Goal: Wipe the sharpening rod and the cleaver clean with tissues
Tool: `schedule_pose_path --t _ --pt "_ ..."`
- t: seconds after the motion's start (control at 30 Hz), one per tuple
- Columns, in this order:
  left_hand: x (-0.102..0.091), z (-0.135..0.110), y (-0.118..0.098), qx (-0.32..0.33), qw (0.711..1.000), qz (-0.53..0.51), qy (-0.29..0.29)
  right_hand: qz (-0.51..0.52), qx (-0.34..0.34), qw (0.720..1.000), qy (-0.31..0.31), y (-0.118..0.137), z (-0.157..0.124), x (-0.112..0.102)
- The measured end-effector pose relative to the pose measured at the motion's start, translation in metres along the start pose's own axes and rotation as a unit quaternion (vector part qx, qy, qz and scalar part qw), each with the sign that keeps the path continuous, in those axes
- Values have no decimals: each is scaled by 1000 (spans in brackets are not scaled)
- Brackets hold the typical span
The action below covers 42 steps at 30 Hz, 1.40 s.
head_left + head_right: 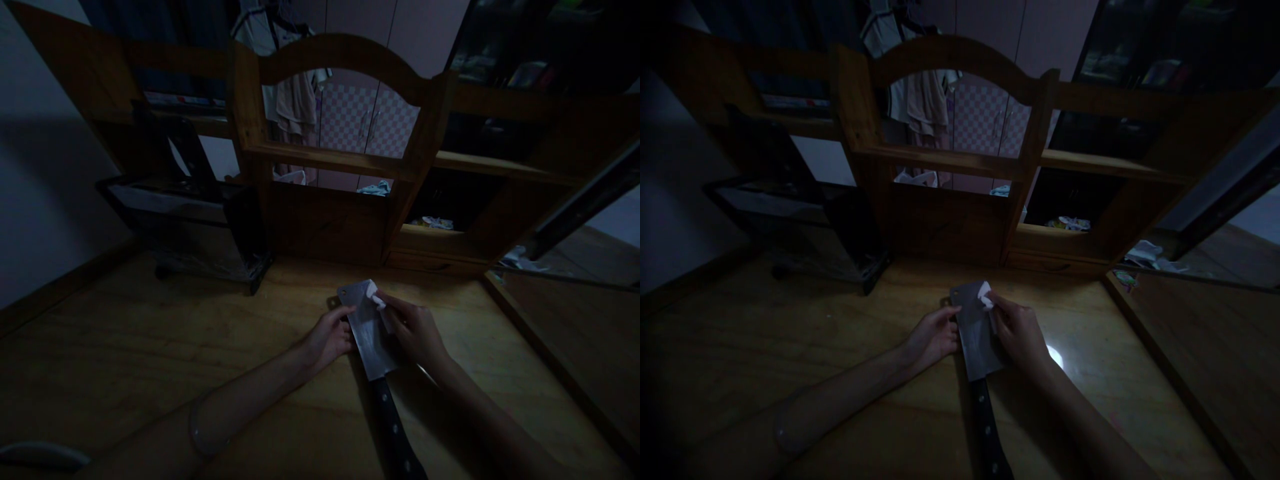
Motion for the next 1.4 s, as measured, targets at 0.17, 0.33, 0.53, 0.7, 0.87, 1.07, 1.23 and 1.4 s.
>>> schedule_pose_path --t 0.17,0.33,0.53,0.7,0.87,1.07,1.23,1.4 --pt "3 -2 -1 4 1000 -11 3 -25 1 1000 14 5 -1 -3" --pt "2 -2 -2 -5 1000 -18 -8 -12 5 1000 22 8 -1 -5" --pt "3 -3 -3 0 1000 -17 -8 -18 12 1000 14 10 -1 -6" --pt "4 -3 -2 -5 1000 -22 -9 -12 14 1000 22 10 -2 -5" --pt "3 -3 -2 -1 1000 -24 -4 -28 19 999 21 10 -3 -4" --pt "3 -3 -3 3 1000 -27 -14 -115 -56 992 -15 11 -3 0" --pt "4 -5 -3 13 999 -48 -9 -82 -166 981 66 16 -5 18" --pt "9 -4 -6 46 994 -96 20 0 -186 968 169 28 -11 32"
Point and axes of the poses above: each hand's wrist, its own z-axis towards the middle knuckle, its own x-axis out of the palm, y = z × x, the point moved 4 cm from there along z, towards the middle knuckle, and after that the axes turned 12 degrees about z, right-handed, at the moved point
